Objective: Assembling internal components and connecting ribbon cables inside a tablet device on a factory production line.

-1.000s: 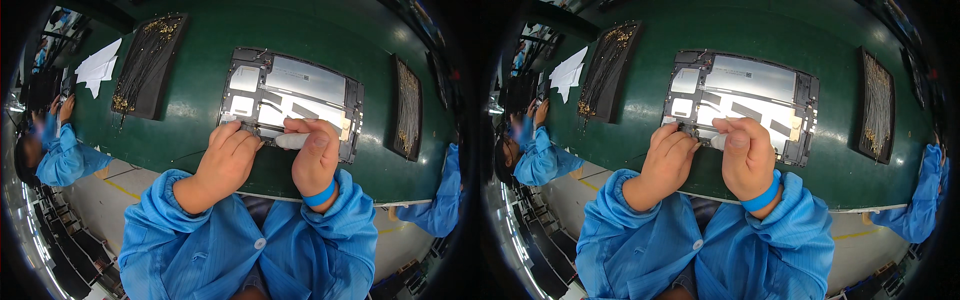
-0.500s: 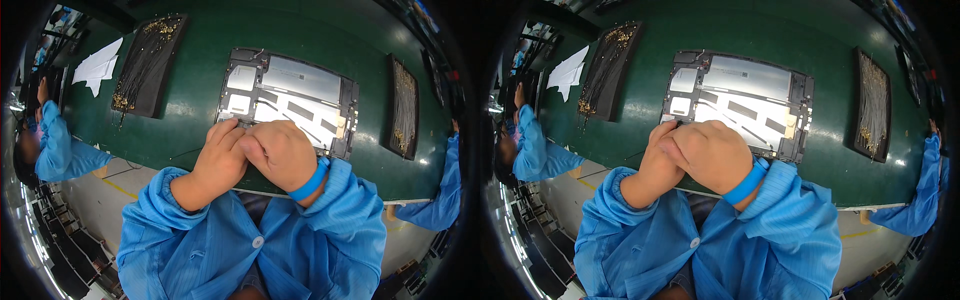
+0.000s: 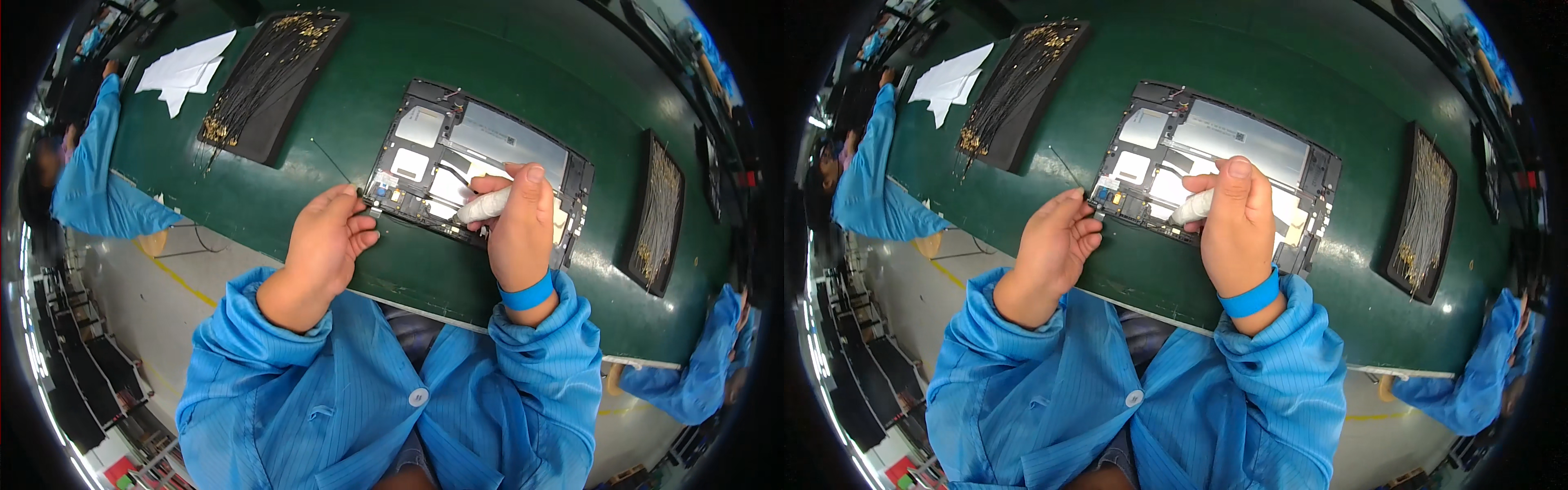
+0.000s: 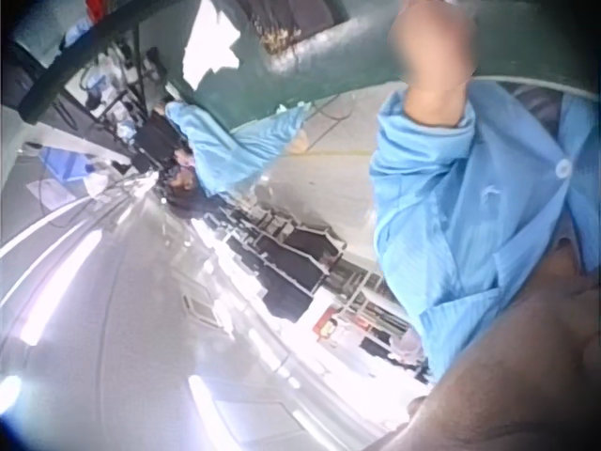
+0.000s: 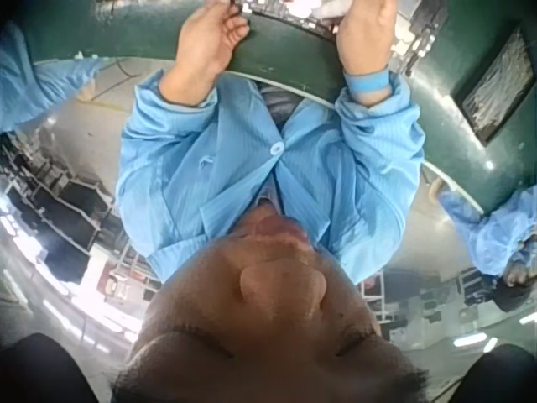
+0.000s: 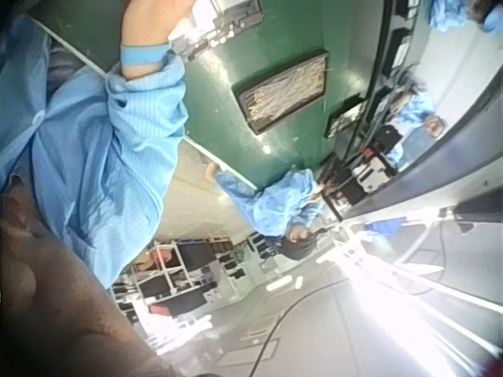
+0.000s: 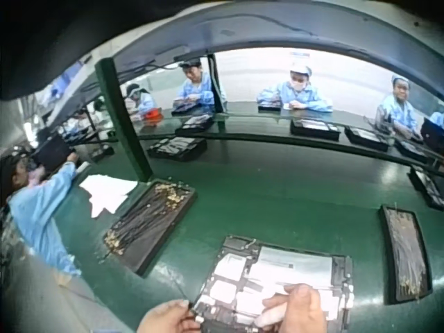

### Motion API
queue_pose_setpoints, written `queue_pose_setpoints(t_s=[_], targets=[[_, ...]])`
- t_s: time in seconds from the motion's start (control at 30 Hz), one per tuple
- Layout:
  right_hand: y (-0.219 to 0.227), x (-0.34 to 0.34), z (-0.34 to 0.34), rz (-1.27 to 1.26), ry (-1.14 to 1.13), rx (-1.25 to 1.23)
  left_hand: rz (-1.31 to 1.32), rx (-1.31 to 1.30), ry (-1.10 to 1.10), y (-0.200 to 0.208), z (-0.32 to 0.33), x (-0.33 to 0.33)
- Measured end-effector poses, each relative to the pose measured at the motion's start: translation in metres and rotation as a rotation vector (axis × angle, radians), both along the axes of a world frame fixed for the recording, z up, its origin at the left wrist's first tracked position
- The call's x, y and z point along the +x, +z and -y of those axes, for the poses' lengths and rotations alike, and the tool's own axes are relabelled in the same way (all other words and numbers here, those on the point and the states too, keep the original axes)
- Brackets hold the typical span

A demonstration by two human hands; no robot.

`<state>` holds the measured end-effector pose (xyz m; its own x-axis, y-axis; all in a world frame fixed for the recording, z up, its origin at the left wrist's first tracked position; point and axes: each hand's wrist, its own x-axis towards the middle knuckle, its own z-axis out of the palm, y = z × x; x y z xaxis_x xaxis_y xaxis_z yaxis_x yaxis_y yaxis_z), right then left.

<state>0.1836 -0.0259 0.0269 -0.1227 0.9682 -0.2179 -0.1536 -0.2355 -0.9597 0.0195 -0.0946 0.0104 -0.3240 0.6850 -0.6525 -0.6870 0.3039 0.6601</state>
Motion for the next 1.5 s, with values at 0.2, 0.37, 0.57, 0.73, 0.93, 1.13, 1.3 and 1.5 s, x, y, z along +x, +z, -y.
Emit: queue_pose_setpoints(t_s=[0.2, 0.37, 0.57, 0.73, 0.93, 1.13, 1.3, 1.5], targets=[[0.001, -0.004, 0.003, 0.025, 0.010, 0.017, -0.125, -0.120, -0.167, 0.012, -0.010, -0.010], [-0.001, -0.002, 0.003, 0.060, 0.021, 0.051, -0.176, -0.173, -0.243, 0.008, -0.022, -0.016], [0.000, -0.001, 0.004, 0.053, 0.020, 0.036, -0.403, -0.054, -0.430, 0.023, 0.007, -0.007], [0.001, -0.001, 0.004, 0.036, 0.028, 0.034, -0.272, -0.115, -0.693, 0.028, 0.039, 0.007], [0.008, -0.003, -0.002, 0.030, 0.035, -0.033, -0.098, -0.120, -0.663, 0.014, 0.020, 0.011], [0.018, -0.009, -0.023, 0.565, 0.616, 0.052, -0.061, -0.161, -0.667, 0.013, 0.012, 0.012], [0.003, -0.024, -0.038, 0.890, 0.853, 0.289, -0.114, -0.216, -0.584, 0.019, 0.007, 0.018], [0.002, -0.007, -0.036, 0.797, 0.763, 0.338, 0.051, -0.108, -0.569, 0.007, 0.009, 0.006]])
